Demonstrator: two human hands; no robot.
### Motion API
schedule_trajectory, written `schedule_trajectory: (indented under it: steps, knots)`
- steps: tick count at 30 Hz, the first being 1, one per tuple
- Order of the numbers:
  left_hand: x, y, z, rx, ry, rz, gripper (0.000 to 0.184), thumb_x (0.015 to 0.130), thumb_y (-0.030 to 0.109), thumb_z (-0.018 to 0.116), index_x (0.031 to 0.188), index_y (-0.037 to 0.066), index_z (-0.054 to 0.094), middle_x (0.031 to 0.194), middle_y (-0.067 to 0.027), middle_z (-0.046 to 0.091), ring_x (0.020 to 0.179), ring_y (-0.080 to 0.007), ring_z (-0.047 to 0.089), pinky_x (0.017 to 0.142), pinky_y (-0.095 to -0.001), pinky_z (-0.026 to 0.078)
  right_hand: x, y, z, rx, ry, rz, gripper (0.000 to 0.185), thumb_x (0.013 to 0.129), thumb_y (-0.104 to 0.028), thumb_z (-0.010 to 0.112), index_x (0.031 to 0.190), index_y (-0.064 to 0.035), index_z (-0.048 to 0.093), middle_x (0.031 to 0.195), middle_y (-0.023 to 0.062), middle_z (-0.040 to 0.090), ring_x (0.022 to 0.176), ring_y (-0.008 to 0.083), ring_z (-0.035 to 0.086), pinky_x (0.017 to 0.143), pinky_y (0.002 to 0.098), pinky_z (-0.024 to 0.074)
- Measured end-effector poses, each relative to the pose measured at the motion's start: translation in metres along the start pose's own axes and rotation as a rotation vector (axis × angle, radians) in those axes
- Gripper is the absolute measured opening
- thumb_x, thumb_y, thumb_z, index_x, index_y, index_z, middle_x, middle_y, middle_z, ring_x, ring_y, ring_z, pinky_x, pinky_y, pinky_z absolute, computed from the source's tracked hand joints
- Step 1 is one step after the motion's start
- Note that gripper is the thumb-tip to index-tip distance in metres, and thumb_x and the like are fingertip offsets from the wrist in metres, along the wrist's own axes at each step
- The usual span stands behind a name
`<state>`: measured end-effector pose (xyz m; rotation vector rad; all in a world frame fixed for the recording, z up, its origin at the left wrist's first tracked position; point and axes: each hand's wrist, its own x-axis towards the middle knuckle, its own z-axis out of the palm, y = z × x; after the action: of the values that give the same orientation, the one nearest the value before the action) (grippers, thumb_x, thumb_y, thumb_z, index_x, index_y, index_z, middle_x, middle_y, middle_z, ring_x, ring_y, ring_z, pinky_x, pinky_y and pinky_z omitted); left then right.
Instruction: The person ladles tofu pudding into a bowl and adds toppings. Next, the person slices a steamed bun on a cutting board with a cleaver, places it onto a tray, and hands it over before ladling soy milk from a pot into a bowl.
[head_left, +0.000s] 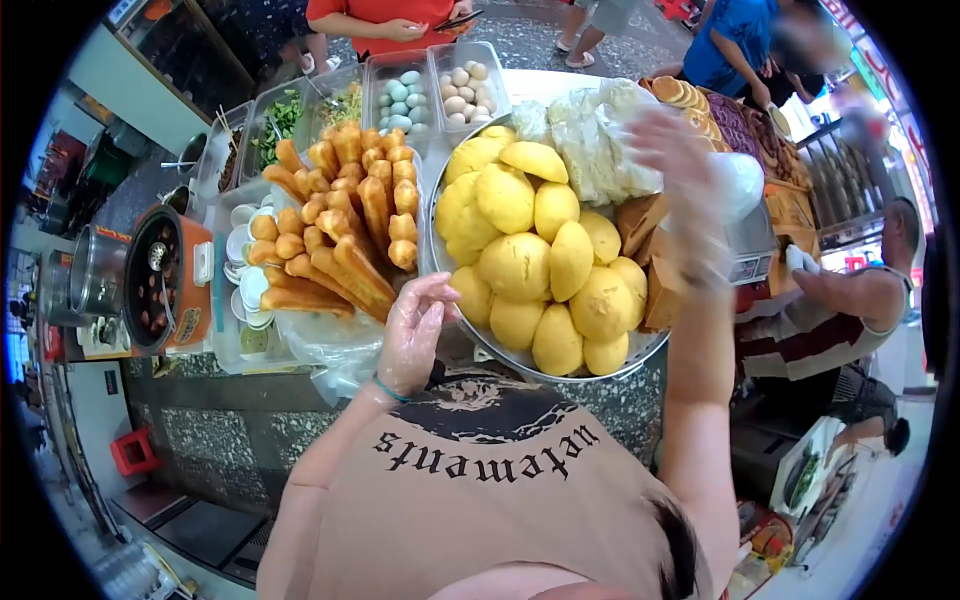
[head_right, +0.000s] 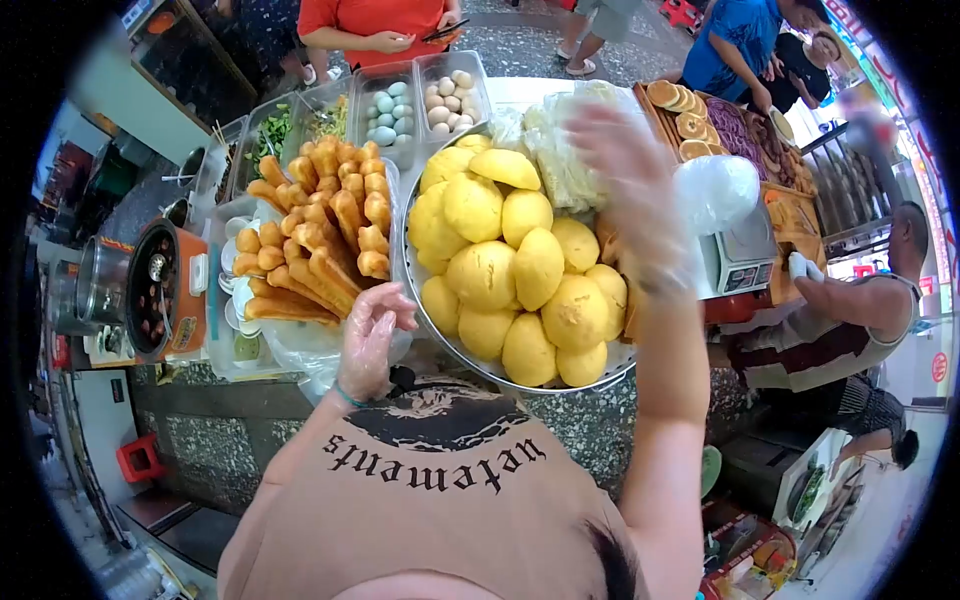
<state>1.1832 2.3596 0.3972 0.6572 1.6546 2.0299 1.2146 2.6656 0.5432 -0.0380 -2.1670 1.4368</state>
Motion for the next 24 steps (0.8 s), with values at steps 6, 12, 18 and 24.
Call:
schedule_trajectory:
  steps: [6,12,18,24]
  knots:
    - [-0.010,-0.004,0.014,0.024,0.160,-0.027,0.032,0.092,0.006,0.043,0.124,0.002,0.046,0.101,-0.0067,0.057,0.084,-0.0138,0.054,0.083,-0.0297,0.046,0.049,0.150,0.061,-0.800,-0.597,0.190,0.050,0.093,-0.035,0.052,0.136,-0.0103,0.044,0.145,0.0194,0.033,0.133,0.0352,0.034,0.110,0.0408,0.0299]
    - [-0.027,-0.021,0.022,-0.025,0.264,-0.067,0.031,0.096,0.007,0.045,0.126,0.003,0.045,0.105,-0.0070,0.054,0.090,-0.0134,0.054,0.085,-0.0297,0.047,0.051,0.162,0.063,-0.728,-0.791,0.213,0.059,0.094,-0.034,0.049,0.144,-0.0097,0.029,0.147,0.0209,0.028,0.135,0.0372,0.030,0.111,0.0408,0.0278]
    - [-0.032,-0.022,0.021,-0.054,0.289,-0.120,0.031,0.096,0.010,0.044,0.127,0.004,0.044,0.106,-0.0077,0.054,0.089,-0.0134,0.053,0.086,-0.0294,0.047,0.049,0.148,0.064,-0.766,-0.767,0.268,0.061,0.093,-0.033,0.050,0.145,-0.0087,0.027,0.148,0.0219,0.027,0.135,0.0365,0.030,0.111,0.0405,0.0273]
    - [-0.022,-0.026,0.000,-0.019,0.269,-0.156,0.031,0.095,0.007,0.045,0.125,0.005,0.047,0.103,-0.0065,0.055,0.088,-0.0131,0.053,0.086,-0.0290,0.046,-0.005,0.075,0.022,-0.671,-0.688,0.137,0.065,0.088,-0.029,0.059,0.141,-0.0035,0.032,0.144,0.0231,0.034,0.134,0.0354,0.033,0.109,0.0412,0.0310]
